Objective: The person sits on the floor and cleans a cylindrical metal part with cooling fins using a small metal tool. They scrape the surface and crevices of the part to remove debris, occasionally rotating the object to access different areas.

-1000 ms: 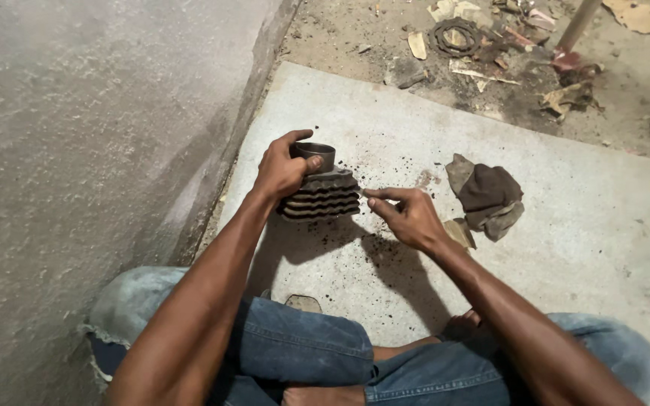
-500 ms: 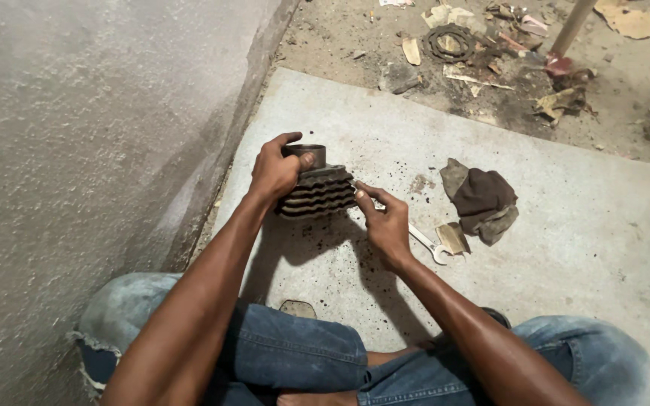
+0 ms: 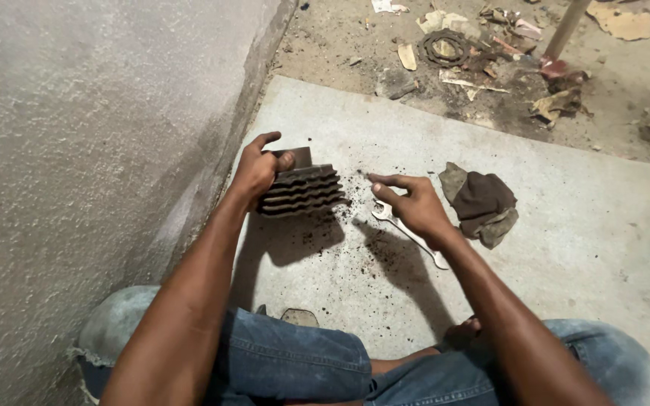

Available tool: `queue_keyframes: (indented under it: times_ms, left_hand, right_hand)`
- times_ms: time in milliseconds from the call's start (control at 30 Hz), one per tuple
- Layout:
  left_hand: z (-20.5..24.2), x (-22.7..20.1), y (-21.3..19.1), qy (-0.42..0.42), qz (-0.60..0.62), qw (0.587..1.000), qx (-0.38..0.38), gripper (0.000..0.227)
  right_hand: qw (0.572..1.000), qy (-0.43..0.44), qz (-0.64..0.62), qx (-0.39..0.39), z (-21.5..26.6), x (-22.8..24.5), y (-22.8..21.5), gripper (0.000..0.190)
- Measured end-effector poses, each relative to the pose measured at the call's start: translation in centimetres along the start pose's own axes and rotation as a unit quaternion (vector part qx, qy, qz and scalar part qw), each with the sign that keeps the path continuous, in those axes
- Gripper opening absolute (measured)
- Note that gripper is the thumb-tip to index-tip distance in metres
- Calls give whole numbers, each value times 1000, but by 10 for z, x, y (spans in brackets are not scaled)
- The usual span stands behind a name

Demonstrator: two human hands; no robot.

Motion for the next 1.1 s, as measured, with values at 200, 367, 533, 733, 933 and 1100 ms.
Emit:
queue_keyframes:
  times_ms: [200, 367, 533, 733, 933, 1100]
  left_hand:
    - [1, 1, 5, -7, 7, 999, 52, 64]
    - [4, -7, 8, 23, -48, 996, 78, 68]
    - [18, -16, 19, -5, -77, 994, 75, 72]
    - [17, -31, 25, 18, -81, 993, 78, 72]
    - [27, -29, 30, -20, -65, 996, 54, 77]
    - [18, -24, 26, 40, -56, 997, 37, 68]
  right_hand:
    - [991, 7, 74, 113, -12, 3, 16, 35]
    - [983, 0, 87, 161, -19, 3, 15, 34]
    - [967, 28, 161, 195, -22, 1, 16, 34]
    - [982, -16, 116, 149, -22, -9, 24, 35]
    - [994, -40, 58, 85, -6, -21, 35, 34]
    - [999, -30, 4, 36, 4, -29, 41, 34]
Point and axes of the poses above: each hand's wrist, its own z-axis away from the middle knuckle, its own y-axis out of the palm, x = y × z, the point moved 7 cm from there along -z, towards the middle knuckle, and after that the axes turned 14 degrees about x, right-handed, at the moved point
